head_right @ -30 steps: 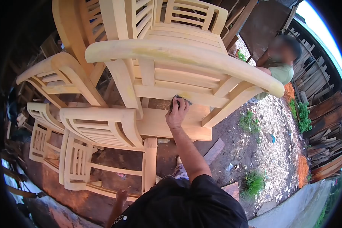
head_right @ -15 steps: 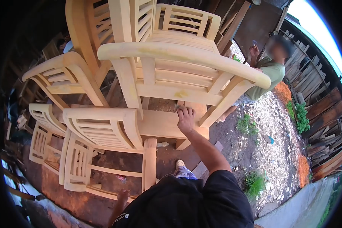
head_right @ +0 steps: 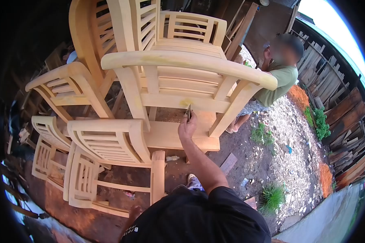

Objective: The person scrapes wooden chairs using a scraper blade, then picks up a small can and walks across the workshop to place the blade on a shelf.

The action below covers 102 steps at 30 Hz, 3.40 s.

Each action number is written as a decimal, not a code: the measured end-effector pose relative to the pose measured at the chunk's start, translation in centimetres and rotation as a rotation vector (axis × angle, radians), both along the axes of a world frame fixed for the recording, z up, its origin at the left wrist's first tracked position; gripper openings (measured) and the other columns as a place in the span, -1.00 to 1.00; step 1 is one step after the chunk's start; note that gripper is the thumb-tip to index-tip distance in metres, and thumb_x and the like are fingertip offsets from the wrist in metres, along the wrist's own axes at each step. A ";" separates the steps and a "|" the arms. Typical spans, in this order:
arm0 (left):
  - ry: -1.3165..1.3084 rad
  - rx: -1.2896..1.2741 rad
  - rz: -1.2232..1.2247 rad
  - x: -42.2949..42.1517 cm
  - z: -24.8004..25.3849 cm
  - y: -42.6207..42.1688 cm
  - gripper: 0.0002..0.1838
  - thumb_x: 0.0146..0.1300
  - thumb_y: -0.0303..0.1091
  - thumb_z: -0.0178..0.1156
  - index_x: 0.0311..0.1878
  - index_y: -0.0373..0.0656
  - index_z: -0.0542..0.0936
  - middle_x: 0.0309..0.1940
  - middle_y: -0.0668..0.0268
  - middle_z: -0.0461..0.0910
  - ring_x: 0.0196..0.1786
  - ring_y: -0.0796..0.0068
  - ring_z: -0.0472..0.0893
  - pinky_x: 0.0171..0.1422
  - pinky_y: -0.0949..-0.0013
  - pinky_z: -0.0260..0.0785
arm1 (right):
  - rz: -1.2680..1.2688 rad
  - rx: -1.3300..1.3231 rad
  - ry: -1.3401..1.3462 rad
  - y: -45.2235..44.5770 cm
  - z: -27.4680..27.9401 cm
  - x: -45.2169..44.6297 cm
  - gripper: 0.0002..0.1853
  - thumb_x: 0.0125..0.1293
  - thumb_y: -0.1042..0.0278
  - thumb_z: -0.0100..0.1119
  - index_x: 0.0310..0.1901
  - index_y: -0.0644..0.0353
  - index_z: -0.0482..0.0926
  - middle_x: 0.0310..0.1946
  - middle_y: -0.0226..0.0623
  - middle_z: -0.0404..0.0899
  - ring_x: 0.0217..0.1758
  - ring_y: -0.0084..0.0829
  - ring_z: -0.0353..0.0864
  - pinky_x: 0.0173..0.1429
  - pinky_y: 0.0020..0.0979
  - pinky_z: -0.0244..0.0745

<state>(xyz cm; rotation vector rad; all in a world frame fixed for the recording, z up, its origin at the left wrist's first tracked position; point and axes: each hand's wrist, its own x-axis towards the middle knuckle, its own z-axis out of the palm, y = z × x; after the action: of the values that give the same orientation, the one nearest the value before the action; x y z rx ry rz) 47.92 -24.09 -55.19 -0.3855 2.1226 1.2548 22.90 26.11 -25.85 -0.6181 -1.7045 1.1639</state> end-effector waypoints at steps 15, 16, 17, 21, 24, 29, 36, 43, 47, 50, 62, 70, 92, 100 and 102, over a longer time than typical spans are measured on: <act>0.087 -0.262 -0.183 -0.9 5.7 0.8 -0.65 0.30 -0.12 0.16 -0.04 -0.16 0.71 -0.26 0.16 0.76 -0.24 0.20 0.76 -0.14 0.19 0.62 | 0.042 0.055 -0.011 -3.0 0.2 -0.7 -0.66 0.43 0.55 0.11 0.21 0.35 0.43 0.07 0.02 0.49 0.07 -0.12 0.55 0.15 -0.25 0.50; 0.192 -0.235 -0.260 -0.6 4.0 0.1 -0.65 0.30 -0.12 0.16 -0.05 -0.16 0.71 -0.28 0.17 0.76 -0.26 0.21 0.75 -0.15 0.19 0.61 | 0.060 0.006 -0.015 -2.5 -0.7 -0.3 -0.67 0.43 0.53 0.12 0.20 0.33 0.45 0.02 -0.01 0.52 0.04 -0.16 0.57 0.12 -0.27 0.51; 0.297 -0.208 -0.334 -0.3 1.6 -1.2 -0.66 0.30 -0.12 0.16 -0.06 -0.15 0.71 -0.30 0.17 0.75 -0.28 0.22 0.75 -0.15 0.20 0.61 | 0.080 -0.044 -0.021 -1.9 -1.2 0.0 -0.68 0.44 0.52 0.14 0.18 0.32 0.48 -0.02 -0.04 0.56 0.01 -0.19 0.59 0.10 -0.29 0.52; 0.324 -0.110 -0.294 -0.2 -1.0 -1.7 -0.67 0.28 -0.14 0.16 -0.11 -0.15 0.72 -0.34 0.17 0.75 -0.34 0.23 0.75 -0.20 0.20 0.61 | 0.113 -0.158 0.042 -1.1 0.5 0.7 -0.76 0.44 0.47 0.18 0.09 0.30 0.58 -0.19 -0.14 0.64 -0.15 -0.33 0.62 0.01 -0.35 0.53; -0.032 -0.001 -0.037 -1.4 0.7 -0.2 -0.68 0.26 -0.15 0.16 -0.13 -0.15 0.73 -0.35 0.15 0.74 -0.37 0.24 0.75 -0.23 0.19 0.60 | 0.101 -0.108 0.007 -0.5 1.0 -0.2 -0.76 0.45 0.44 0.19 0.09 0.31 0.60 -0.21 -0.19 0.67 -0.19 -0.41 0.62 -0.04 -0.40 0.54; 0.035 -0.153 -0.124 -2.4 2.7 0.3 -0.67 0.25 -0.15 0.17 -0.11 -0.17 0.73 -0.35 0.13 0.74 -0.38 0.24 0.74 -0.24 0.19 0.60 | 0.101 -0.186 0.101 0.7 -0.5 -2.0 -0.74 0.52 0.38 0.14 0.15 0.27 0.57 -0.31 -0.39 0.60 -0.30 -0.60 0.47 -0.20 -0.49 0.45; 0.030 -0.105 -0.048 -2.8 0.9 -0.9 -0.61 0.28 -0.15 0.20 0.00 -0.26 0.69 -0.29 0.09 0.74 -0.32 0.24 0.75 -0.24 0.22 0.62 | 0.048 -0.450 0.199 1.2 -0.7 -2.1 -0.75 0.51 0.40 0.17 0.09 0.37 0.59 -0.23 -0.37 0.65 -0.25 -0.57 0.53 -0.13 -0.49 0.48; -0.067 -0.030 0.037 -2.1 1.0 -0.9 -0.66 0.31 -0.21 0.19 0.01 -0.24 0.69 -0.27 0.08 0.74 -0.34 0.24 0.75 -0.26 0.22 0.62 | 0.075 -0.636 0.183 3.3 -1.9 -2.7 -0.66 0.46 0.29 0.28 0.09 0.37 0.55 -0.23 -0.38 0.59 -0.24 -0.55 0.45 -0.17 -0.47 0.39; -0.031 -0.146 -0.099 -2.3 1.9 -0.8 -0.67 0.28 -0.19 0.21 -0.01 -0.19 0.71 -0.23 0.09 0.75 -0.30 0.24 0.76 -0.22 0.21 0.64 | 0.120 -0.770 0.179 2.6 -1.7 -1.6 -0.65 0.43 0.28 0.31 0.12 0.31 0.54 -0.28 -0.44 0.52 -0.29 -0.54 0.36 -0.21 -0.47 0.30; -0.012 -0.077 -0.018 -2.0 -0.5 -1.2 -0.67 0.25 -0.18 0.22 -0.04 -0.18 0.71 -0.25 0.12 0.75 -0.28 0.26 0.76 -0.19 0.21 0.65 | 0.098 -0.908 0.216 2.1 -4.0 0.8 -0.68 0.43 0.29 0.31 0.10 0.27 0.56 -0.33 -0.48 0.46 -0.35 -0.55 0.32 -0.25 -0.48 0.27; 0.243 0.037 -0.325 -0.9 -1.1 -1.7 -0.72 0.28 -0.23 0.19 -0.05 -0.14 0.71 -0.28 0.15 0.71 -0.35 0.31 0.71 -0.23 0.26 0.62 | -0.317 -0.341 -0.928 10.6 -15.3 20.8 -0.53 0.23 0.07 0.26 0.09 0.19 0.66 -0.09 0.04 0.74 0.01 0.00 0.73 0.14 -0.15 0.58; 0.374 -0.282 -0.570 0.7 -0.6 -2.1 -0.73 0.33 -0.27 0.19 -0.03 -0.22 0.67 -0.30 0.21 0.69 -0.39 0.35 0.68 -0.39 0.31 0.59 | -0.261 -0.264 -1.291 16.5 -18.8 29.3 -0.57 0.27 0.13 0.12 0.08 0.19 0.66 -0.03 0.13 0.72 0.11 0.03 0.71 0.21 -0.14 0.59; -0.004 -0.284 0.006 14.4 11.2 23.2 -0.70 0.39 -0.13 0.26 -0.18 -0.21 0.74 -0.48 0.29 0.69 -0.51 0.47 0.63 -0.47 0.31 0.49 | 0.366 -0.048 -1.340 28.2 -21.3 28.0 -0.56 0.19 0.09 0.14 0.02 0.15 0.70 -0.06 0.05 0.73 0.11 0.04 0.69 0.25 -0.13 0.56; -0.073 -0.458 -0.097 17.7 15.1 23.4 -0.70 0.37 -0.07 0.25 -0.12 -0.10 0.74 -0.38 0.34 0.70 -0.36 0.43 0.66 -0.29 0.25 0.53 | 0.508 0.158 -1.324 28.2 -25.4 27.5 -0.56 0.29 0.03 0.03 -0.06 0.17 0.73 0.01 0.00 0.71 0.13 -0.03 0.69 0.24 -0.18 0.57; -0.061 -0.428 -0.082 17.3 14.5 23.3 -0.70 0.37 -0.07 0.25 -0.12 -0.10 0.75 -0.37 0.34 0.70 -0.35 0.42 0.67 -0.29 0.25 0.53 | 0.584 0.194 -1.346 27.8 -24.7 26.7 -0.51 0.26 -0.02 0.05 0.01 0.14 0.73 0.06 -0.07 0.71 0.21 -0.10 0.66 0.30 -0.25 0.53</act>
<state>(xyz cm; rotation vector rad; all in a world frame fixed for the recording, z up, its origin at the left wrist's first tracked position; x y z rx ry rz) 65.21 -0.75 -40.64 -0.5040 2.3227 0.7269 49.57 53.91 -50.53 -0.8945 -3.2607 0.9305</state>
